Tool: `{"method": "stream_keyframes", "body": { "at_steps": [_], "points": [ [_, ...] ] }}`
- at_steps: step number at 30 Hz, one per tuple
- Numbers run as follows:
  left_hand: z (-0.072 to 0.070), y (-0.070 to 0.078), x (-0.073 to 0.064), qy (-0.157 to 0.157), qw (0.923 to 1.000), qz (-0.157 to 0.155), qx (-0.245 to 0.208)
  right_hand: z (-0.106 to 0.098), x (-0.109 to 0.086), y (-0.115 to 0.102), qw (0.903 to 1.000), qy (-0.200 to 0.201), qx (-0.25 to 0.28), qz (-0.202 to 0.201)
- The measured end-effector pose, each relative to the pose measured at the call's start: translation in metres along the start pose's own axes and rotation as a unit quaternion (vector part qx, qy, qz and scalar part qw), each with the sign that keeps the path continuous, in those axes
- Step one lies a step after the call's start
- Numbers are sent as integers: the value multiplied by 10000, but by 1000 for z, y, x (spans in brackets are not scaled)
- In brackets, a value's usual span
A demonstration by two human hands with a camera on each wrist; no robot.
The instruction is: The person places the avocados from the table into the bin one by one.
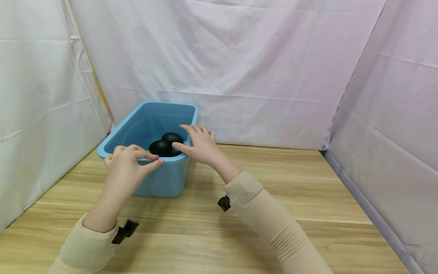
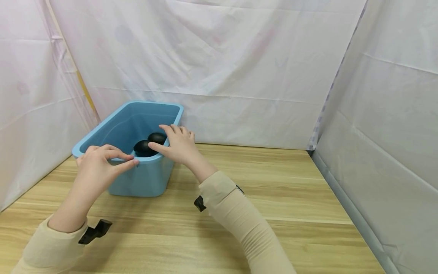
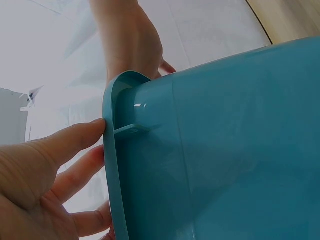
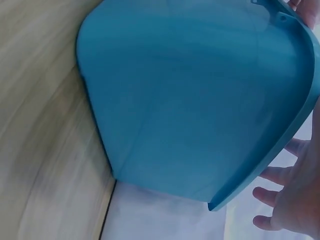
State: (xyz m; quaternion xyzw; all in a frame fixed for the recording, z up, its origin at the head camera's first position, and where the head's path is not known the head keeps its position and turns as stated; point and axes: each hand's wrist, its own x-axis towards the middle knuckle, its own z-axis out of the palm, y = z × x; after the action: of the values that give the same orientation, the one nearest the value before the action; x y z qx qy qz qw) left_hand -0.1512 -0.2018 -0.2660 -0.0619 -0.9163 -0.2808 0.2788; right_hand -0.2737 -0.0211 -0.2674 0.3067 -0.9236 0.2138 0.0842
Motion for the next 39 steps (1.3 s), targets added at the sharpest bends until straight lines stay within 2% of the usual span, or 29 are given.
{"method": "stream_keyframes", "body": {
  "at_steps": [4,9,17,27,39],
  "points": [
    [1,0,0,-15,10000,6,12,-1,-1,4,9988,-110,-469,59],
    [1,1,-1,14,10000,-5,26,-5,-4,8,9972,-176,-724,-18],
    [0,1,-2,39,10000,18,35,-12,-11,16,9958,-212,-887,-28],
    [0,1,-3,33,10000,11,13,-20,-19,28,9966,-369,-723,144],
    [0,1,-3,49,10000,-31,2,-30,-35,43,9958,-352,-828,-144]
  ]
}}
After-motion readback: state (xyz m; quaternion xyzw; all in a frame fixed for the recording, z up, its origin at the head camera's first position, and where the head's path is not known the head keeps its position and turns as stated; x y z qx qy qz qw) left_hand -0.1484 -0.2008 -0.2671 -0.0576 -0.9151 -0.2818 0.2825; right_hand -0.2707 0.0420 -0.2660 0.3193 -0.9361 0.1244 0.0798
